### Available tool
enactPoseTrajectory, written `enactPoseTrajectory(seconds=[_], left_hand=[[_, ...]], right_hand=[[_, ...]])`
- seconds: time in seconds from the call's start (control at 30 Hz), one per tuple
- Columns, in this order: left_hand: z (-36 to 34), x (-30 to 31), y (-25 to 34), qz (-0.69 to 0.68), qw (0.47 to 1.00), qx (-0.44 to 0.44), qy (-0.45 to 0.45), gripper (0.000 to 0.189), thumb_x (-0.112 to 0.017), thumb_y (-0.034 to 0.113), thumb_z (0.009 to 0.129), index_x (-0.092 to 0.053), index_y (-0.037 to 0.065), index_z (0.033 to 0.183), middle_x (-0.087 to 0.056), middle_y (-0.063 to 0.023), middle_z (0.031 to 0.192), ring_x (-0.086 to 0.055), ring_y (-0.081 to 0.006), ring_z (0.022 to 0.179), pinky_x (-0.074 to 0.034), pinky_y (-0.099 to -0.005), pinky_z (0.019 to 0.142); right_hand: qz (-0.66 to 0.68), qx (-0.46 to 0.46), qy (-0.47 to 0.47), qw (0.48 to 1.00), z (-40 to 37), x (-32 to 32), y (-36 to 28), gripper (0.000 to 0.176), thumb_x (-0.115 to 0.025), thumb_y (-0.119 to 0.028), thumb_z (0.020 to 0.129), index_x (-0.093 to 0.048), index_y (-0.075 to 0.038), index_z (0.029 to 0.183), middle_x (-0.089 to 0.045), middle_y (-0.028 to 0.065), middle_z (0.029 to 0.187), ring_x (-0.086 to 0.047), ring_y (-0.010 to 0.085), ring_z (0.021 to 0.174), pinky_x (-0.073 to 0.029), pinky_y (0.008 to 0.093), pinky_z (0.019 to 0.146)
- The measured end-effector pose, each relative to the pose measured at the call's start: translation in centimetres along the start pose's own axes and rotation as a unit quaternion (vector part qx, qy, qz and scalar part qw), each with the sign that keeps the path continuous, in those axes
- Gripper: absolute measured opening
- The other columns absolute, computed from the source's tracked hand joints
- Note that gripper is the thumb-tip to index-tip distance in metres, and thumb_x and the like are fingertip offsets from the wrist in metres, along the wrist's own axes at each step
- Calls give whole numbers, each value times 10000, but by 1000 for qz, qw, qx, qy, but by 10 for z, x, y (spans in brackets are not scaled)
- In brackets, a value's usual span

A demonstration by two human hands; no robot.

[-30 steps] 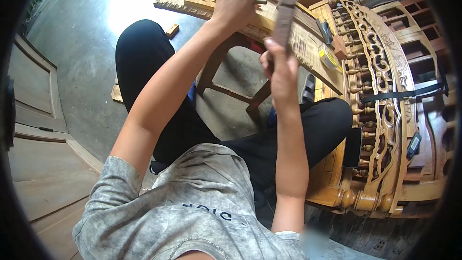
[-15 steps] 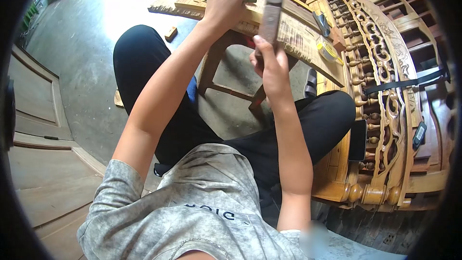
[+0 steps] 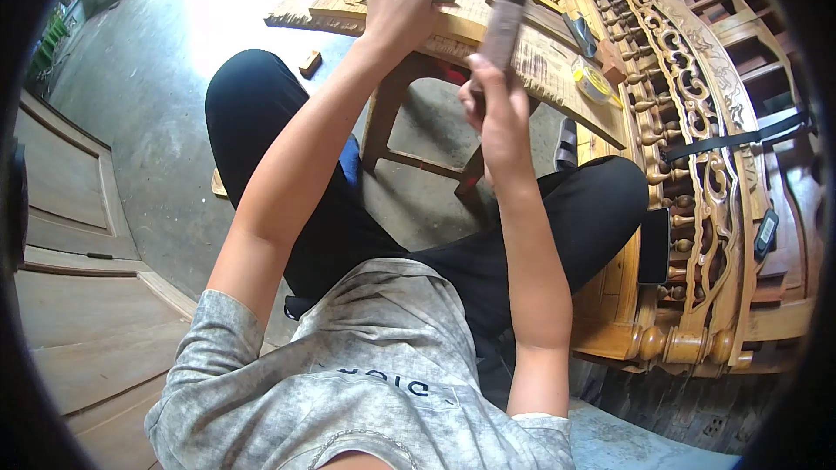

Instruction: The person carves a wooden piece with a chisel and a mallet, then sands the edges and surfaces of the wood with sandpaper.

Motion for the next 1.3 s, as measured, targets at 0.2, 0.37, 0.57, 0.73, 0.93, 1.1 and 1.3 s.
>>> enactPoseTrajectory(seconds=[0.2,0.37,0.57,0.73,0.93,1.1,1.3], left_hand=[[-1,-6,-3,10,1000,3,3,141,-653,174,868,-726,95,958,-765,-102,967,-756,-277,941,-582,-446,786],[-1,0,-4,15,1000,6,0,148,-660,183,856,-738,106,954,-767,-100,979,-745,-276,985,-568,-451,817],[-1,0,-3,3,1000,7,19,159,-656,174,839,-741,98,950,-767,-100,979,-730,-282,1013,-554,-456,849],[-1,-2,-5,5,1000,16,6,161,-642,159,841,-737,86,948,-765,-106,971,-729,-289,1008,-553,-453,864],[-1,-3,-6,0,999,30,-17,144,-646,148,847,-731,96,952,-763,-108,961,-740,-284,983,-576,-436,813],[-1,-1,-7,-9,1000,21,-1,127,-649,142,865,-725,94,954,-759,-114,957,-751,-298,950,-589,-433,794],[1,-1,-9,-61,997,35,-36,214,-703,158,827,-748,110,1031,-758,-125,1022,-730,-311,993,-567,-452,851]], right_hand=[[28,24,36,999,-1,0,5,314,-628,-367,1025,-590,-80,1146,-535,-20,782,-404,36,601,-323,202,534],[-65,-50,-55,995,-5,-12,3,343,-621,-378,1009,-630,-71,1159,-511,-48,716,-419,26,600,-288,199,549],[-1,37,25,999,-1,6,-9,386,-568,-389,1064,-610,-47,1237,-554,-15,755,-423,36,590,-295,191,531],[68,109,80,988,-5,15,-23,329,-608,-334,1061,-549,-53,1222,-572,17,840,-465,40,630,-326,192,516],[-48,-35,-45,997,-7,-9,2,339,-626,-379,1032,-617,-62,1153,-593,-9,775,-480,47,658,-369,211,596],[-9,-78,-54,995,-6,-6,10,378,-606,-381,1033,-636,-30,1172,-603,3,761,-491,60,661,-371,219,638],[-9,-71,-53,996,-6,-9,10,353,-630,-394,1014,-624,-56,1117,-608,14,741,-509,72,647,-374,230,622]])
Point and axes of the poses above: each hand's wrist, its own z-axis towards the middle knuckle, its own x-axis out of the back of the hand, y = z × x, the point moved 9 cm from there along z, towards the middle knuckle
